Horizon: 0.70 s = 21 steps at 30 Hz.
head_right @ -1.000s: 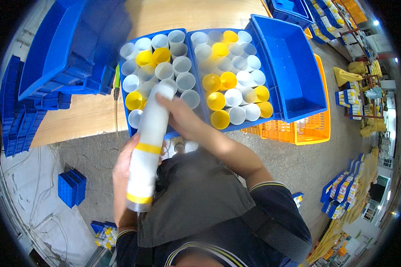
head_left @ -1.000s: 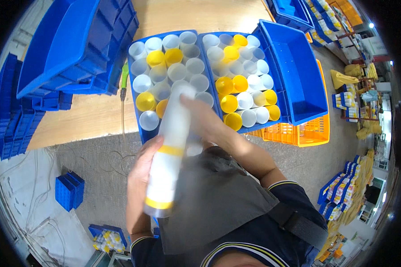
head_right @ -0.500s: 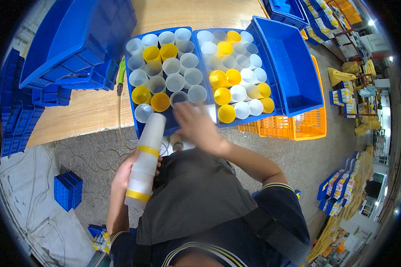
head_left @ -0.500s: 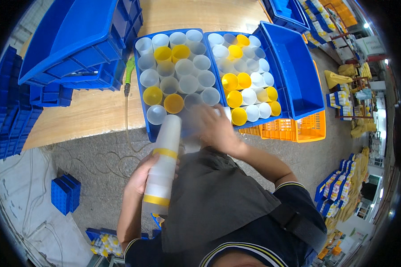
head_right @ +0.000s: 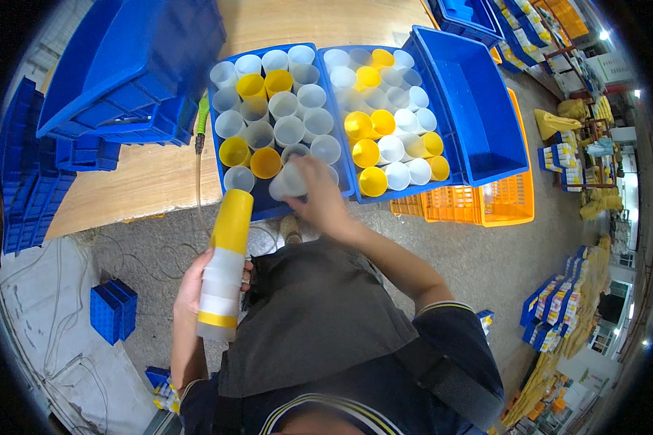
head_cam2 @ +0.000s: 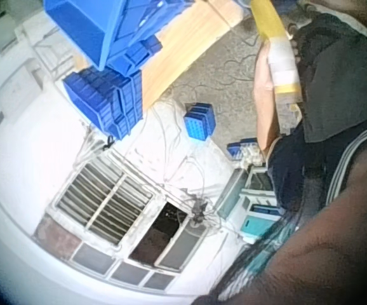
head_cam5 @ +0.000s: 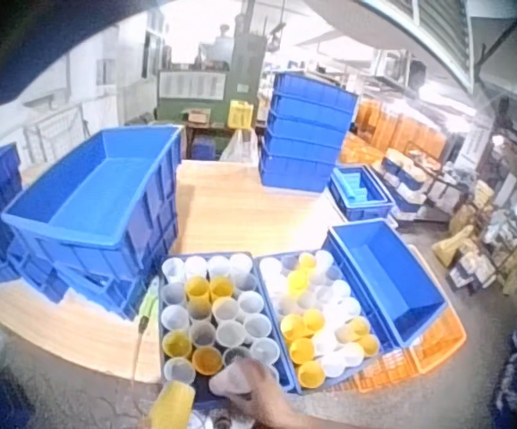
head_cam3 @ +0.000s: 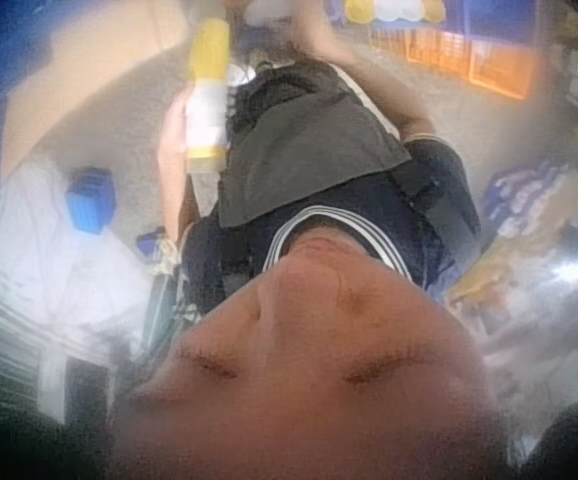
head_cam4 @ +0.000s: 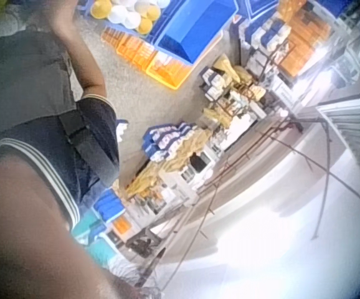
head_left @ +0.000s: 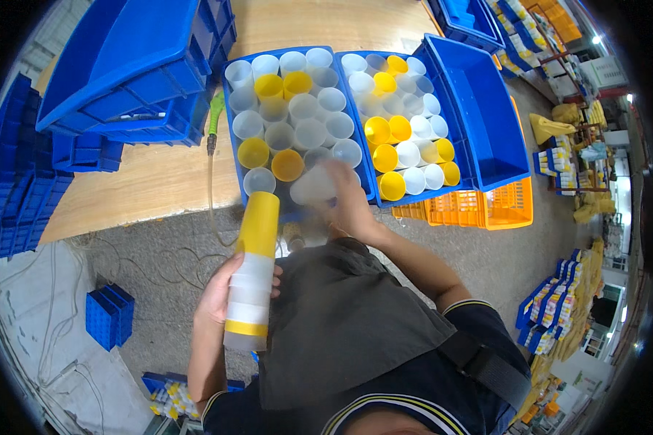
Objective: The person moves white and yellow cylindrical containers between blue trays on the floor and a table, using a green-handled tool to adjust them. They repeatedly pick up, place, and reposition the containers across multiple trays.
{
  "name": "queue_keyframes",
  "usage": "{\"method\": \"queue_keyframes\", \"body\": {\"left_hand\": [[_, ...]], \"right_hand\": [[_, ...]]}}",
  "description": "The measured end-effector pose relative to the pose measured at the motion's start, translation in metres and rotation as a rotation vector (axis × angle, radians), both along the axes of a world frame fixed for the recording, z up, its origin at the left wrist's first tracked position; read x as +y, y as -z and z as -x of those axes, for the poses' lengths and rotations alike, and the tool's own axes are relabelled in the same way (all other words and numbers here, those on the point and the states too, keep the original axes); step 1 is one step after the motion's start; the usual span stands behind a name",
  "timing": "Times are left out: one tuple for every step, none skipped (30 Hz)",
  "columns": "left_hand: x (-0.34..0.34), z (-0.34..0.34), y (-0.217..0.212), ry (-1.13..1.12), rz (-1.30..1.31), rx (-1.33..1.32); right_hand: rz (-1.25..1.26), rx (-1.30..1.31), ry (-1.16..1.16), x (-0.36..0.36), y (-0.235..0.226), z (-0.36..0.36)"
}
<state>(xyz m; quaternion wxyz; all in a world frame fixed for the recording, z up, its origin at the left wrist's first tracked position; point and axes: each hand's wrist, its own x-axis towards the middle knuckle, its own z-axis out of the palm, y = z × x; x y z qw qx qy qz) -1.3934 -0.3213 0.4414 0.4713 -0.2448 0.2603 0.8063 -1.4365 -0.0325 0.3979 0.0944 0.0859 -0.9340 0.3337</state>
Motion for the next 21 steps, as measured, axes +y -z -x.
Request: {"method": "queue_keyframes", "body": {"left_hand": [[0.0,0.001,0.004,0.017,-0.037,-0.02],[0.003,0.001,0.008,0.028,-0.048,-0.045],[0.004,0.001,0.01,0.052,-0.021,-0.077],[0.007,0.001,0.011,0.06,-0.046,-0.041],[0.008,-0.001,0.009,0.074,0.01,0.001],[0.008,-0.002,0.006,0.093,0.071,0.04],[0.009,-0.003,0.002,0.11,0.132,0.083],[0.004,-0.005,-0.004,0.096,0.079,0.109],[0.0,-0.006,-0.01,0.083,0.067,0.15],[-0.006,-0.009,-0.015,0.056,0.021,0.203],[-0.012,-0.012,-0.019,0.02,-0.021,0.256],[-0.016,-0.017,-0.021,-0.039,-0.001,0.267],[-0.02,-0.019,-0.019,-0.086,0.001,0.236],[-0.022,-0.02,-0.015,-0.129,0.003,0.206],[-0.024,-0.021,-0.01,-0.169,0.019,0.184],[-0.024,-0.023,-0.004,-0.202,0.018,0.103],[-0.025,-0.023,0.001,-0.182,0.005,0.109],[-0.024,-0.023,0.006,-0.164,-0.008,0.117],[-0.023,-0.025,0.009,-0.138,0.021,0.119],[-0.021,-0.025,0.011,-0.118,0.06,0.079],[-0.018,-0.027,0.012,-0.099,0.022,0.143]], "right_hand": [[-0.325,0.018,-0.084,-0.005,0.001,0.0],[-0.511,0.027,-0.121,-0.015,0.0,-0.007],[-0.387,0.094,-0.267,-0.021,-0.003,-0.008],[-0.288,0.098,-0.363,-0.029,-0.009,-0.012],[-0.191,0.103,-0.457,-0.034,-0.014,-0.013],[-0.222,0.164,-0.558,-0.037,-0.02,-0.013],[-0.255,0.229,-0.66,-0.039,-0.024,-0.012],[-0.31,0.331,-0.815,-0.038,-0.027,-0.009],[-0.288,0.185,-0.629,-0.038,-0.027,-0.006],[-0.285,0.075,-0.497,-0.036,-0.024,0.001],[-0.147,0.047,-0.292,-0.033,-0.019,0.004],[0.144,0.141,-0.081,-0.03,-0.013,0.009],[0.31,0.008,-0.069,-0.031,-0.005,0.012],[0.484,-0.119,-0.025,-0.032,0.003,0.017],[0.615,-0.322,0.029,-0.034,0.009,0.018],[0.227,-0.187,-0.051,-0.036,0.012,0.017],[-0.001,-0.019,-0.142,-0.04,0.013,0.015],[-0.246,0.096,-0.23,-0.046,0.011,0.01],[-0.503,0.137,-0.273,-0.049,0.006,0.006],[-0.252,0.121,-0.318,-0.056,-0.002,-0.004],[-0.305,0.174,-0.506,-0.063,-0.01,-0.009]]}}
